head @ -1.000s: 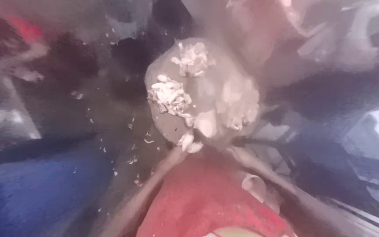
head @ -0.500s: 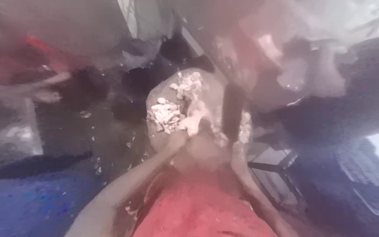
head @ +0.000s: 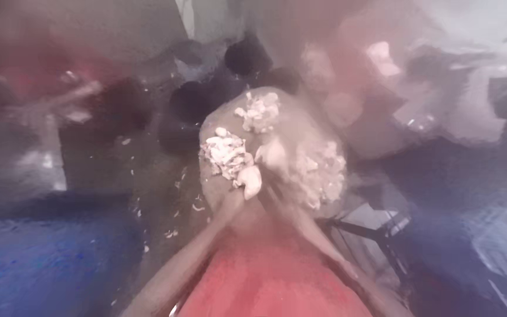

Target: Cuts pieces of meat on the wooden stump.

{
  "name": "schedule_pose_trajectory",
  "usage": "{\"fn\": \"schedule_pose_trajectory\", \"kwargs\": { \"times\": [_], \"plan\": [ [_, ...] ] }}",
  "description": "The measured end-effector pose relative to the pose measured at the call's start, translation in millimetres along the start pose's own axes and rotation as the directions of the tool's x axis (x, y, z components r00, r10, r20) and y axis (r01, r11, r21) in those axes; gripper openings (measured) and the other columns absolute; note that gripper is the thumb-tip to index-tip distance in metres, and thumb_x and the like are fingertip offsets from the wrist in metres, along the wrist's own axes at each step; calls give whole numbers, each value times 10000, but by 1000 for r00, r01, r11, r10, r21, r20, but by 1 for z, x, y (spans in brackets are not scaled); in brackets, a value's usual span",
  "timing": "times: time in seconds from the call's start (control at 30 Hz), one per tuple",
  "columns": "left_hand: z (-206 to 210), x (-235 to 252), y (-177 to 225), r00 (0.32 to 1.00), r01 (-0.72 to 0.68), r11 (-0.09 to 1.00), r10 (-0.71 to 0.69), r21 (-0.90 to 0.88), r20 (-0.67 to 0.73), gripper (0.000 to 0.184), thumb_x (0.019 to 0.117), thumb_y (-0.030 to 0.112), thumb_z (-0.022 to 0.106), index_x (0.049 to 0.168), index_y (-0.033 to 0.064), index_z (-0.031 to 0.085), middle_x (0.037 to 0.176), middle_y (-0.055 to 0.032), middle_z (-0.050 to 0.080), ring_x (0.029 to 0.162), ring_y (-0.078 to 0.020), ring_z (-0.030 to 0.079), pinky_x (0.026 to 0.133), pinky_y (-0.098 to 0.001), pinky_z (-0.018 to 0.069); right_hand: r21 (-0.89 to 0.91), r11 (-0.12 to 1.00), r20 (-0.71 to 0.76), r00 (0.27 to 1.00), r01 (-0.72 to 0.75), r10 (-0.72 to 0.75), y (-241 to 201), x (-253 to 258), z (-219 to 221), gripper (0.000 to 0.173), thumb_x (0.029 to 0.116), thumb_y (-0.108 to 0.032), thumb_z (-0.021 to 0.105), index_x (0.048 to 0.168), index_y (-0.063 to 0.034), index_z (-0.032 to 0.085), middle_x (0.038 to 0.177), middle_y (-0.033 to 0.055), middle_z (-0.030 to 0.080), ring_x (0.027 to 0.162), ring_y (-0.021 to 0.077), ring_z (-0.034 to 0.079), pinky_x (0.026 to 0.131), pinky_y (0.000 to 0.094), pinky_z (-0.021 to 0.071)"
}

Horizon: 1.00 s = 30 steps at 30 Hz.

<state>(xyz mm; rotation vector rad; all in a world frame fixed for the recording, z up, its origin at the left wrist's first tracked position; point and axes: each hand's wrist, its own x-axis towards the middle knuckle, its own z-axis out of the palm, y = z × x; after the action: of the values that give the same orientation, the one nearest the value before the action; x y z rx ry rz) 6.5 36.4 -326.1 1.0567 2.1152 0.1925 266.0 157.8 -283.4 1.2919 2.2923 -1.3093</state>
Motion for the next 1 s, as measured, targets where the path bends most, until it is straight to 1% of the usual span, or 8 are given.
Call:
{"fn": "schedule_pose_trajectory", "kwargs": {
  "times": [0.13, 0.23, 0.43, 0.57, 0.63, 0.77, 0.9, 1.0],
  "plan": [
    [16, -18, -16, 998, 38, 992, -44, -122, -50, 489, 972, 320, 608, 1382, 55, 582, 1255, -219, 665, 1130, -395, 663, 945, -620, 528, 216, 928, -206, 944, 302, -259, -38, -42, -12, 590, 1098, -470, 309, 1342, 0, 567, 935, 75, 656, 795, 136, 637, 755, 338, 578],
    [25, -19, -17, 987, -74, 982, 47, -176, -151, 462, 993, 277, 619, 1382, 31, 581, 1293, -221, 652, 1175, -378, 650, 1004, -580, 514, 365, 773, -364, 844, 519, -395, -62, -49, -13, 839, 1012, -693, 339, 1296, 65, 563, 1037, 48, 681, 915, 27, 636, 850, 243, 566],
    [-4, -43, -19, 999, 40, 961, -35, -274, 24, 476, 1026, 308, 587, 1390, 2, 567, 1288, -231, 652, 1187, -358, 649, 1043, -559, 496, -111, 992, 84, 995, 55, -45, 11, 0, 4, 533, 1103, -426, 372, 1419, -26, 527, 1258, 208, 653, 1170, 311, 650, 1043, 503, 504],
    [-23, -95, -54, 970, 237, 670, -119, -703, 213, 287, 1038, 277, 592, 1202, 45, 630, 886, -20, 669, 718, -92, 629, 692, -286, 560, -94, 995, 128, 992, 24, -12, 30, -18, 20, 488, 1100, -398, 390, 1361, -31, 579, 1179, 189, 682, 1093, 289, 672, 994, 493, 530],
    [-31, -118, -67, 961, 277, 530, -160, -802, 227, 251, 1027, 246, 599, 1187, 57, 633, 860, 0, 670, 701, -80, 620, 672, -271, 551, -151, 988, 111, 993, -26, 43, 36, -20, 33, 525, 1094, -439, 377, 1404, -59, 564, 1238, 191, 682, 1153, 316, 669, 1029, 530, 517],
    [-23, -156, -90, 961, 266, 583, -225, -768, 162, 321, 1033, 295, 578, 1240, 51, 614, 925, -25, 663, 749, -94, 624, 730, -302, 554, -56, 998, 26, 999, 29, -27, 10, -44, 28, 492, 1113, -365, 357, 1347, -11, 605, 1146, 191, 702, 1051, 296, 690, 976, 509, 544],
    [9, -183, -107, 933, 288, 527, -341, -799, 112, 322, 1035, 325, 563, 1224, 77, 643, 934, -40, 662, 729, -115, 611, 701, -330, 546, 243, 955, -20, 985, 170, -170, -1, -39, 21, 543, 1091, -477, 300, 1163, -18, 582, 723, 2, 550, 548, 103, 527, 503, 320, 512],
    [61, -212, -136, 881, 310, 438, -466, -844, 82, 302, 1029, 276, 577, 1215, 45, 634, 915, -57, 658, 723, -131, 606, 705, -342, 540, -12, 981, 58, 980, 192, -191, 12, -29, 14, 552, 1115, -394, 298, 1349, 44, 540, 959, 176, 654, 784, 241, 652, 739, 456, 584]
  ]
}}
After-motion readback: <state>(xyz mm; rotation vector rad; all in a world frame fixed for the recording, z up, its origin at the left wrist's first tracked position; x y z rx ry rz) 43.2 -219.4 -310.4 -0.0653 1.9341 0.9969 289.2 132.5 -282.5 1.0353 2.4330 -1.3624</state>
